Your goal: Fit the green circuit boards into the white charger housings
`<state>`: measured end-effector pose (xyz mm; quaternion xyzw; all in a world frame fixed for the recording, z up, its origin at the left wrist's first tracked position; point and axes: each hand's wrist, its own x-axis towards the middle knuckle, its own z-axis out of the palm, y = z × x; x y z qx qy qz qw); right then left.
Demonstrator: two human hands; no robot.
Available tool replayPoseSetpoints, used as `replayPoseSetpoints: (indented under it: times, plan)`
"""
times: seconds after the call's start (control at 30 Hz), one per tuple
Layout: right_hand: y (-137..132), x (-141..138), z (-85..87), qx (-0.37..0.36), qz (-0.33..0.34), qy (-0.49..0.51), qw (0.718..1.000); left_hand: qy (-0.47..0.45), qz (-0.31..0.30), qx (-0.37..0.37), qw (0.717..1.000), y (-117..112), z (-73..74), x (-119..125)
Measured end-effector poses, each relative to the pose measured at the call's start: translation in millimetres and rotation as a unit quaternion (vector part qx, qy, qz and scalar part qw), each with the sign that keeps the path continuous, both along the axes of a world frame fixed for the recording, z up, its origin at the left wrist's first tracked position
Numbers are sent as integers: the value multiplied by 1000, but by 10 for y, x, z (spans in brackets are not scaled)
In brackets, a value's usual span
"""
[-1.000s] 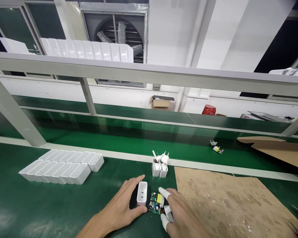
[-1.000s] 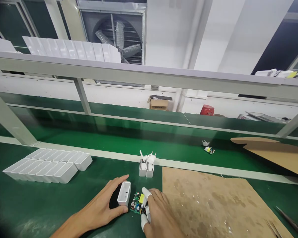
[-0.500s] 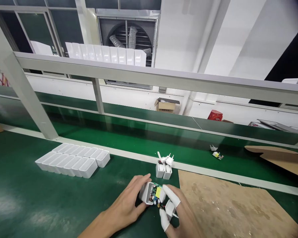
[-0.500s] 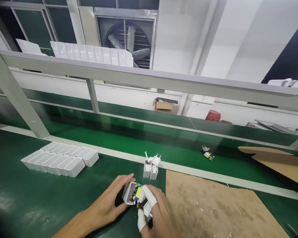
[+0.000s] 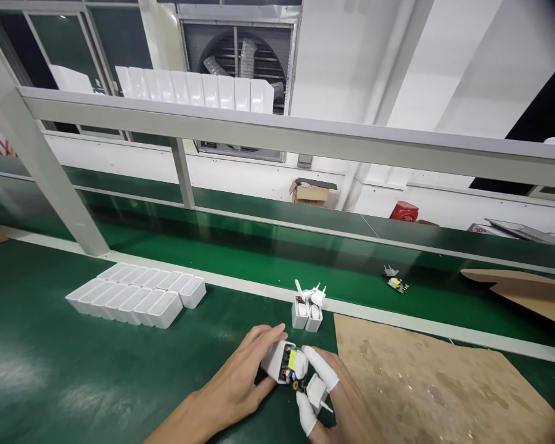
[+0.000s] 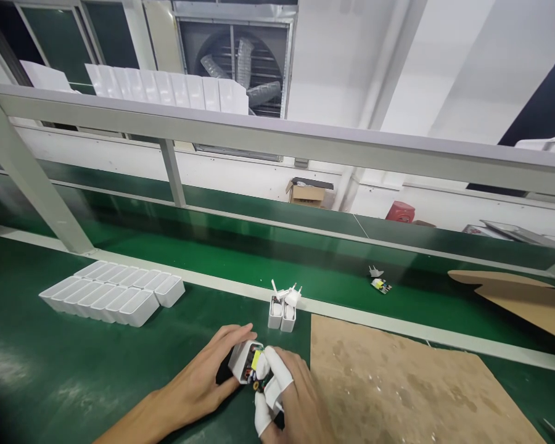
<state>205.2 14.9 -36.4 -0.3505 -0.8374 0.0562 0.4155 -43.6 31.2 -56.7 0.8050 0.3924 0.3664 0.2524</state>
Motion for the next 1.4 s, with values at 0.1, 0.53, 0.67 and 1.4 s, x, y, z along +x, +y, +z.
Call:
replayPoseSetpoints:
  times: [0.1, 0.53, 0.67, 1.4]
  plan:
    - [-22, -14, 56, -15, 11, 8, 1000, 0, -3, 0, 1000, -1, 3, 2]
    - [28, -18, -16, 20, 3, 5, 1000, 1, -10, -9, 1000, -33, 32, 18]
    - [69, -36, -88, 46, -4, 29, 999, 7, -10, -10, 1000, -28, 49, 19]
    - [124, 80, 12, -54, 69, 49, 995, -12, -44, -129, 991, -86, 46, 55]
